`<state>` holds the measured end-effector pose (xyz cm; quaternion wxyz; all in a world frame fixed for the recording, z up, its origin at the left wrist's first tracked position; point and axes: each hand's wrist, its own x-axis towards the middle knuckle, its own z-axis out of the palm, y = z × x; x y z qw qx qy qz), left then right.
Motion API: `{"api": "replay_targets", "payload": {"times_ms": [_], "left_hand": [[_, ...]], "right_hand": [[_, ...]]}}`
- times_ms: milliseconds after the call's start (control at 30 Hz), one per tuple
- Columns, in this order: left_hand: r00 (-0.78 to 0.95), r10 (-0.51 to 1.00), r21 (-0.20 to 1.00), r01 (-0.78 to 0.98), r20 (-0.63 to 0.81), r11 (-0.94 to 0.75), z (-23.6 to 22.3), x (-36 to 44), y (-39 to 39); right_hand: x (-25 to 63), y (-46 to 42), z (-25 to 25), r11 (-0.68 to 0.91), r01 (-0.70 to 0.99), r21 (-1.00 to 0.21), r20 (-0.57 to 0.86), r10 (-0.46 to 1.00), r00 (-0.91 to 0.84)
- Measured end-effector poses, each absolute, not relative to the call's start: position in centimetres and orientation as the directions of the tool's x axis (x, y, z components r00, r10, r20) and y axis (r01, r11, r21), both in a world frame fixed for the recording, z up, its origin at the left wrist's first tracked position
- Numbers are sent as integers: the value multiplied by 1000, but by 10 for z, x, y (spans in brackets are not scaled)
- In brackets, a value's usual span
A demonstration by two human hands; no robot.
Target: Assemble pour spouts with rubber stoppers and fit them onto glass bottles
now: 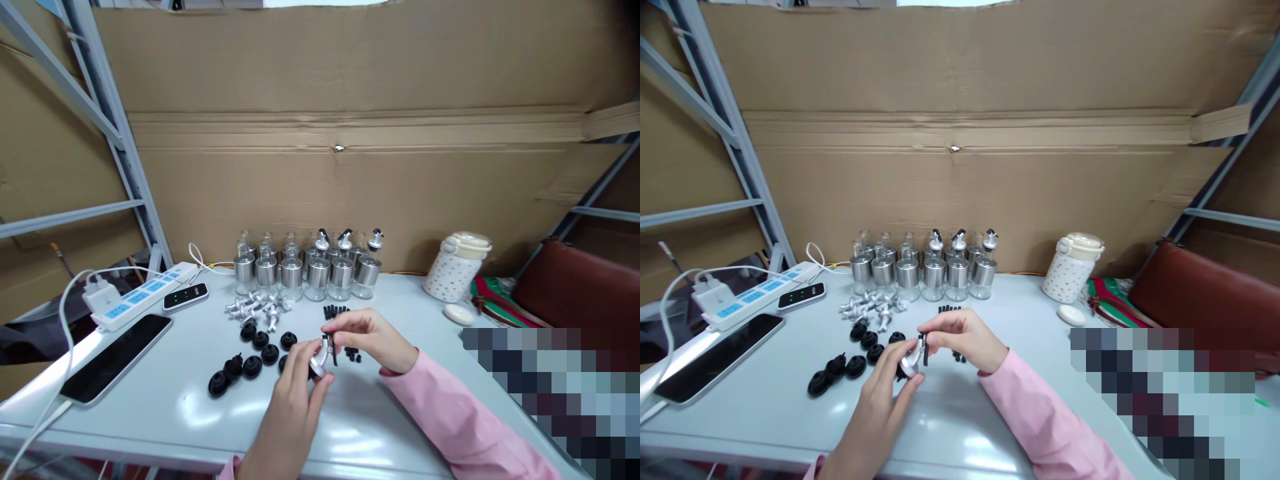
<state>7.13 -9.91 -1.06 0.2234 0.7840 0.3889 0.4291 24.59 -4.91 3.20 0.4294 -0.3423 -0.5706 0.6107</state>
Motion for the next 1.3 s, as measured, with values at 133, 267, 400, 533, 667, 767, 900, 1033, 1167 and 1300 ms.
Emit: {"api": "replay_targets", "payload": {"times_ms": [133,267,400,533,667,767,900,1033,1167,1300], "left_hand": [[343,829,730,400,442,-554,-8,73,-101],[354,831,734,400,429,-549,-7,73,-101],[357,821,678,464,446,-570,-9,72,-101],[352,843,651,537,406,-537,-10,74,-101],[353,845,669,517,402,-534,-9,74,-102],[333,834,688,472,440,-551,-10,73,-103],[310,809,688,426,500,-588,-12,72,-104],[306,794,673,421,526,-608,-12,71,-104],[295,779,653,427,554,-626,-13,70,-104],[292,772,646,425,565,-634,-14,70,-103]], "right_hand": [[247,-49,32,-4,-106,-994,41,909,-416],[250,-48,32,-60,-112,-992,2,875,-485],[253,-49,31,-101,-100,-990,-32,844,-535],[254,-47,29,-120,-81,-990,-55,829,-557],[252,-46,26,-133,-106,-985,-49,818,-573],[249,-48,27,-126,-148,-981,-22,829,-559],[243,-53,31,-97,-190,-977,22,840,-542],[241,-56,33,-76,-227,-971,59,842,-536],[238,-58,32,-50,-250,-967,87,855,-511],[235,-59,30,-36,-269,-963,102,870,-483]]}}
